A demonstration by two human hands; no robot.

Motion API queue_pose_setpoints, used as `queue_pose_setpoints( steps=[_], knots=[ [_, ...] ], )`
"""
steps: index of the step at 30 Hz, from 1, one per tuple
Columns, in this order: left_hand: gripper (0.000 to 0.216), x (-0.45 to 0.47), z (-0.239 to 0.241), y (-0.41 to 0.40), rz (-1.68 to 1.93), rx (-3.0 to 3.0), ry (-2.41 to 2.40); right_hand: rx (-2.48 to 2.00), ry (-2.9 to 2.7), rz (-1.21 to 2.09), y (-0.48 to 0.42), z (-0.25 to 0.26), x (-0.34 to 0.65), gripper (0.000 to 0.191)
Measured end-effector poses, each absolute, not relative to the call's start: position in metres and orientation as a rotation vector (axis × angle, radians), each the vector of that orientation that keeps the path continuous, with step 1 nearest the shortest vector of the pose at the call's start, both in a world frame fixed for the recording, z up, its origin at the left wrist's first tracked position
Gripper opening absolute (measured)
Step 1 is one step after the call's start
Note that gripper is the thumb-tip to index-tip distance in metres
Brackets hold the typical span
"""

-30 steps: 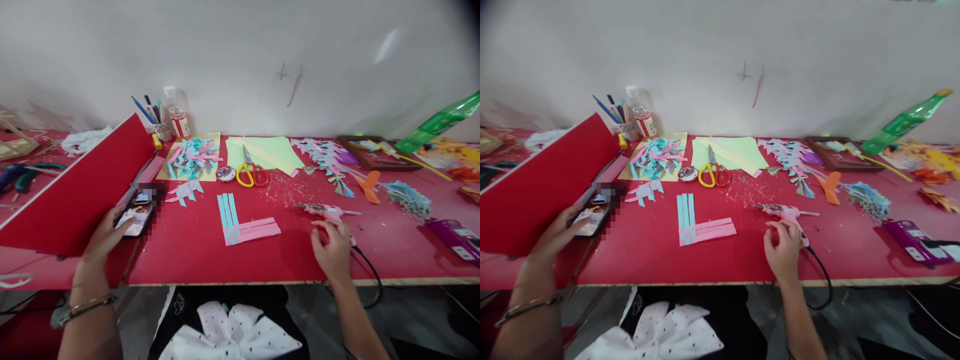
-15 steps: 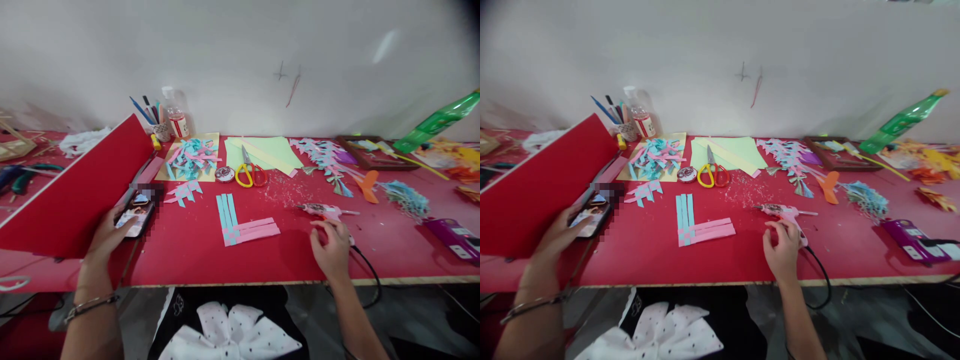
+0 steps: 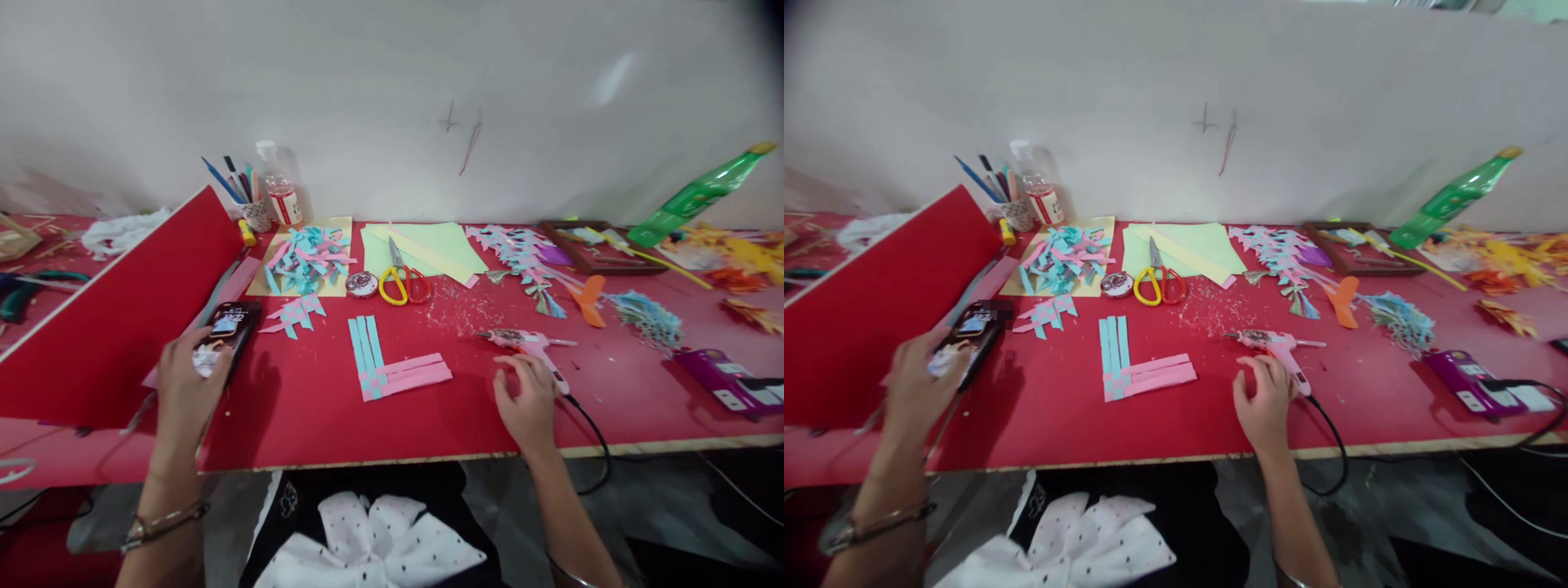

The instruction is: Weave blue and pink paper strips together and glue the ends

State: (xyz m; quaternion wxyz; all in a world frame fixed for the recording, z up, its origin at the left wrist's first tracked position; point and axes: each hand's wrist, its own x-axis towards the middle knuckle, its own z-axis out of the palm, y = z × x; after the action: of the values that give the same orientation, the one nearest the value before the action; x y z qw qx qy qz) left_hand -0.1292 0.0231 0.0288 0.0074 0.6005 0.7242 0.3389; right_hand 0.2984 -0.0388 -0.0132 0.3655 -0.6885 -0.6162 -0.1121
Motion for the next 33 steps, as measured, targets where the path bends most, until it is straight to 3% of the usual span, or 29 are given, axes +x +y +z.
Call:
queue_pose_setpoints(
  steps=[7,11,18,33],
  knots=[
    [0.028,-0.022,0.013,-0.012,0.717,2.432,1.384,-1.666,-1.768,-0.288,-0.048,0.006,0.251,0.02],
    [0.03,0.0,-0.001,-0.023,0.583,2.533,1.244,-1.593,-2.098,-0.194,-0.062,0.014,0.218,0.027],
    [0.032,-0.007,-0.002,-0.026,0.457,2.596,1.237,-1.666,-2.367,0.047,-0.066,0.006,0.191,0.044],
    [0.031,-0.006,0.0,-0.025,0.441,2.583,1.232,-1.815,-2.284,-0.048,-0.068,0.001,0.208,0.042]
  ],
)
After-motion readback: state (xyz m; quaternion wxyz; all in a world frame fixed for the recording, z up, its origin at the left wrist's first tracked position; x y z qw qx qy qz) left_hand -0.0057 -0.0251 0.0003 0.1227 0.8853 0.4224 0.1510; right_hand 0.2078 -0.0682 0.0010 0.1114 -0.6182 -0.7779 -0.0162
